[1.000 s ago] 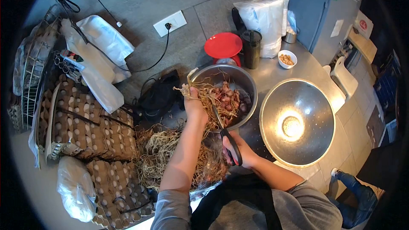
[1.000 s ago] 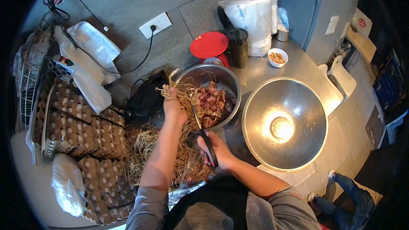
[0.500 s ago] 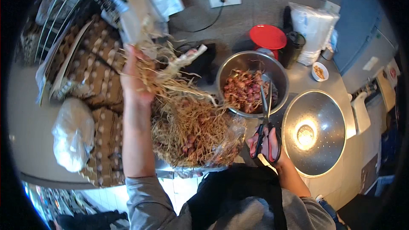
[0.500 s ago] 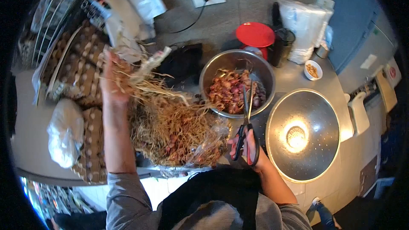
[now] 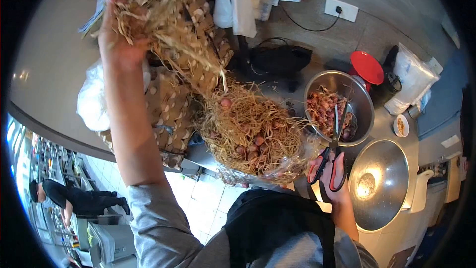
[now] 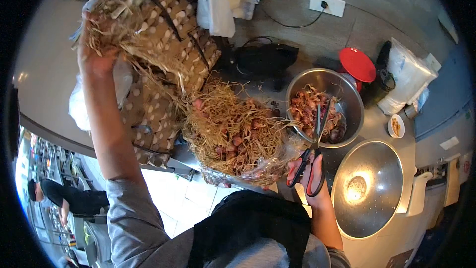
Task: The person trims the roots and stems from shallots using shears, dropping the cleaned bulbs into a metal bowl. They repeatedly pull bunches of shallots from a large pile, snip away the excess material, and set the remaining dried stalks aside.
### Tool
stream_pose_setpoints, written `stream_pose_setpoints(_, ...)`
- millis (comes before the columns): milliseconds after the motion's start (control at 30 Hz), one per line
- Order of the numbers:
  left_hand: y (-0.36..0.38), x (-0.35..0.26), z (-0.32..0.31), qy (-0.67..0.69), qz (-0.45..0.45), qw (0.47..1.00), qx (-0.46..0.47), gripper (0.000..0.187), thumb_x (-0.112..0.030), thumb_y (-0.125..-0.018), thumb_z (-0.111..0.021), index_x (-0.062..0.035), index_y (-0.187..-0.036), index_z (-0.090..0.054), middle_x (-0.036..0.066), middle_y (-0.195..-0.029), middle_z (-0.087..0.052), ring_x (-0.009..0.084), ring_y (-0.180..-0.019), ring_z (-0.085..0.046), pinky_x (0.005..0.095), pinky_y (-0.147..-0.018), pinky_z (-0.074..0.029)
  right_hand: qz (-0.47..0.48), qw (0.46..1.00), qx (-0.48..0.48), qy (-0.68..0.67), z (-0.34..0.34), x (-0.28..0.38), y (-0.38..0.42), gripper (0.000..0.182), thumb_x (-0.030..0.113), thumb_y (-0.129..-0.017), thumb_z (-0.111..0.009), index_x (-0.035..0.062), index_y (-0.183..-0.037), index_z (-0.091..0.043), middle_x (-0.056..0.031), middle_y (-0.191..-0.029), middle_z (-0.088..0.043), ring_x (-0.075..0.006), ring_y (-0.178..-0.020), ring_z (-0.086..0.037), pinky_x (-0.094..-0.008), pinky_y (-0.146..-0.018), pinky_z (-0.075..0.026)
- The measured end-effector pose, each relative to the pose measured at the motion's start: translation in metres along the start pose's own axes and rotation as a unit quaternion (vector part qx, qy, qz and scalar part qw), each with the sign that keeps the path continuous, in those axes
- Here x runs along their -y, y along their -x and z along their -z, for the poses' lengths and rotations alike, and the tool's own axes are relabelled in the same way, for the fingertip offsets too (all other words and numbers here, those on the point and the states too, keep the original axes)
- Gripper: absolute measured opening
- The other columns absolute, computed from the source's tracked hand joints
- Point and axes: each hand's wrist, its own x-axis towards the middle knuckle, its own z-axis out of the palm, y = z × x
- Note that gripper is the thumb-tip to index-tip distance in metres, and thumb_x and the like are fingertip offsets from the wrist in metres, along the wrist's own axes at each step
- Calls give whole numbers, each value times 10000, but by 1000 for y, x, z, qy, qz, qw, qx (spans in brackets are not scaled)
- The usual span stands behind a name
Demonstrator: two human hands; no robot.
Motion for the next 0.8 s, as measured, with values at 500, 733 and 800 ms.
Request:
stream_pose_setpoints(500, -49, -52, -53, -1, -146, 973, 178, 339, -320, -887, -534, -26, -1046, -591, 152, -1007, -629, 320, -877, -605, 486, -781, -505, 0, 999, -43, 5, -12, 2, 7, 562, 565, -917, -279, 55, -1123, -394, -111, -844, -559, -218, -660, -576, -335, -595, -474)
stream_pose_setpoints(733, -62, -52, -122, -6, -146, 982, 119, 341, -344, -889, -521, -27, -997, -586, 141, -905, -636, 309, -832, -608, 471, -753, -506, 104, 985, -34, 133, -42, 18, -7, 416, 269, -880, -559, 37, -1183, -394, -80, -783, -553, -174, -524, -527, -301, -509, -457)
stream_pose_setpoints(800, -79, -56, -121, -3, -135, 973, 190, 341, -370, -890, -518, -39, -919, -590, 114, -826, -635, 281, -771, -612, 461, -707, -505, 155, 981, -15, 117, -78, 33, -20, 469, 73, -791, -629, 4, -1185, -383, -98, -789, -569, -170, -487, -522, -306, -467, -447)
